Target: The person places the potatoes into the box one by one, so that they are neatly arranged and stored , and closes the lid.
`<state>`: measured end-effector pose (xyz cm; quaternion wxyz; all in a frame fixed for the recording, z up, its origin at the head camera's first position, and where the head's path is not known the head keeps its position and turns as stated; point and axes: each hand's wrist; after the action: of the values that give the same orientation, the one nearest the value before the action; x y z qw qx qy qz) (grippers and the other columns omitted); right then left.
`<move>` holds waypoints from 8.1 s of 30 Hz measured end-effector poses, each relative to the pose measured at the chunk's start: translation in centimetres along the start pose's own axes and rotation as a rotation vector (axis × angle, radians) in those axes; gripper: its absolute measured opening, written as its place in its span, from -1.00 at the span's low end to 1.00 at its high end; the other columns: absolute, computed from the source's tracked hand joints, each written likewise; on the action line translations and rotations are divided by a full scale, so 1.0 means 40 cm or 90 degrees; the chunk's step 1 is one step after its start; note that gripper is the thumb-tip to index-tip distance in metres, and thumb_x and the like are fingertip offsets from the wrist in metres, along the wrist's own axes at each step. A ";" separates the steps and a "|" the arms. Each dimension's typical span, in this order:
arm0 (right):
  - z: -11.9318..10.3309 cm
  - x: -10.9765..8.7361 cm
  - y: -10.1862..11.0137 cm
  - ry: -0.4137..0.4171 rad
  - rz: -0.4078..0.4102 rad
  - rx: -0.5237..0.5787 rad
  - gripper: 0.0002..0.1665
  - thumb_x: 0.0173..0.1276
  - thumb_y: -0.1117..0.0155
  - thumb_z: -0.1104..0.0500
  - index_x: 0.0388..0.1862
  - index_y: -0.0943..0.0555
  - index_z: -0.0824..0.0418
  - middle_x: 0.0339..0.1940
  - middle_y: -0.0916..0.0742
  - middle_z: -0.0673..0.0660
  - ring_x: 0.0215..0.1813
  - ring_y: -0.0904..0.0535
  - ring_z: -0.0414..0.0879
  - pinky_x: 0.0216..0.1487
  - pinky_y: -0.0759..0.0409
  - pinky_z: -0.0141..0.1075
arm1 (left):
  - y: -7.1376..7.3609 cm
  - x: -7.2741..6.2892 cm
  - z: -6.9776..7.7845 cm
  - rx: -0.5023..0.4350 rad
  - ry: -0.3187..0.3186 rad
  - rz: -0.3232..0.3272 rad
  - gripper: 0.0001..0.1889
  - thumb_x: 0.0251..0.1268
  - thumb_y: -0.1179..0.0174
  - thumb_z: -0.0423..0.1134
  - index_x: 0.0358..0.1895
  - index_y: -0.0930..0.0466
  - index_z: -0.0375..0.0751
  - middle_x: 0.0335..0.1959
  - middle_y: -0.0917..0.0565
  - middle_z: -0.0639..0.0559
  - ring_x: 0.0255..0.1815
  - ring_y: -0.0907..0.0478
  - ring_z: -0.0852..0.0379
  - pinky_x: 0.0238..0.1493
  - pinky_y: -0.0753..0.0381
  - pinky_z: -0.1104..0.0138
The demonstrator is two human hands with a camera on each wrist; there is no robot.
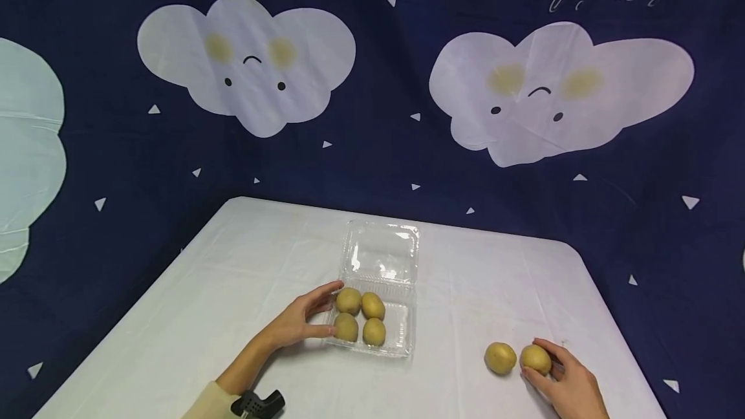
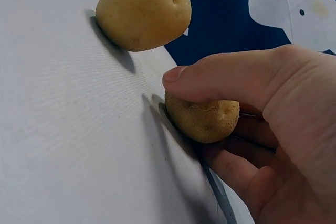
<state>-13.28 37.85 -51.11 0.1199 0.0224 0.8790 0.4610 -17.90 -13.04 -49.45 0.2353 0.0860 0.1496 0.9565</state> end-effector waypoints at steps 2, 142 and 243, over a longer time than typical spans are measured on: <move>0.001 -0.001 0.001 0.002 0.006 -0.006 0.15 -0.07 -0.31 -0.47 0.37 -0.32 0.19 0.35 -0.39 0.44 0.33 -0.27 0.43 0.14 -0.43 0.22 | -0.001 -0.001 -0.002 0.000 -0.001 0.000 -0.11 0.02 -0.40 -0.25 0.45 -0.11 -0.14 0.47 -0.20 -0.15 0.43 -0.26 -0.13 0.45 -0.31 0.04; -0.183 0.029 -0.045 0.281 0.169 0.025 -0.34 0.01 -0.50 -0.08 0.12 -0.57 0.03 0.10 -0.66 0.08 0.00 -0.20 -0.81 -0.14 -0.59 -0.75 | 0.000 0.000 0.006 0.021 0.005 -0.008 -0.10 0.04 -0.39 -0.22 0.46 -0.09 -0.19 0.48 -0.19 -0.13 0.43 -0.25 -0.12 0.45 -0.32 0.08; -0.443 0.060 -0.195 0.427 0.043 0.182 -0.39 -0.02 -0.53 0.12 0.09 -0.59 0.00 0.06 -0.67 -0.08 0.09 -0.61 -0.14 0.08 -0.68 -0.38 | 0.000 0.003 -0.002 0.008 -0.015 -0.011 -0.09 0.03 -0.40 -0.25 0.45 -0.08 -0.23 0.48 -0.17 -0.19 0.42 -0.26 -0.16 0.44 -0.30 -0.01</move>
<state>-19.17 19.46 -48.26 -0.1946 -0.0846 0.9237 0.3188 -18.02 -13.01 -49.49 0.2448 0.0978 0.1534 0.9524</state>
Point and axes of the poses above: each hand's wrist, its own x-axis towards the middle knuckle, its own y-axis out of the back of the hand, z = x × y
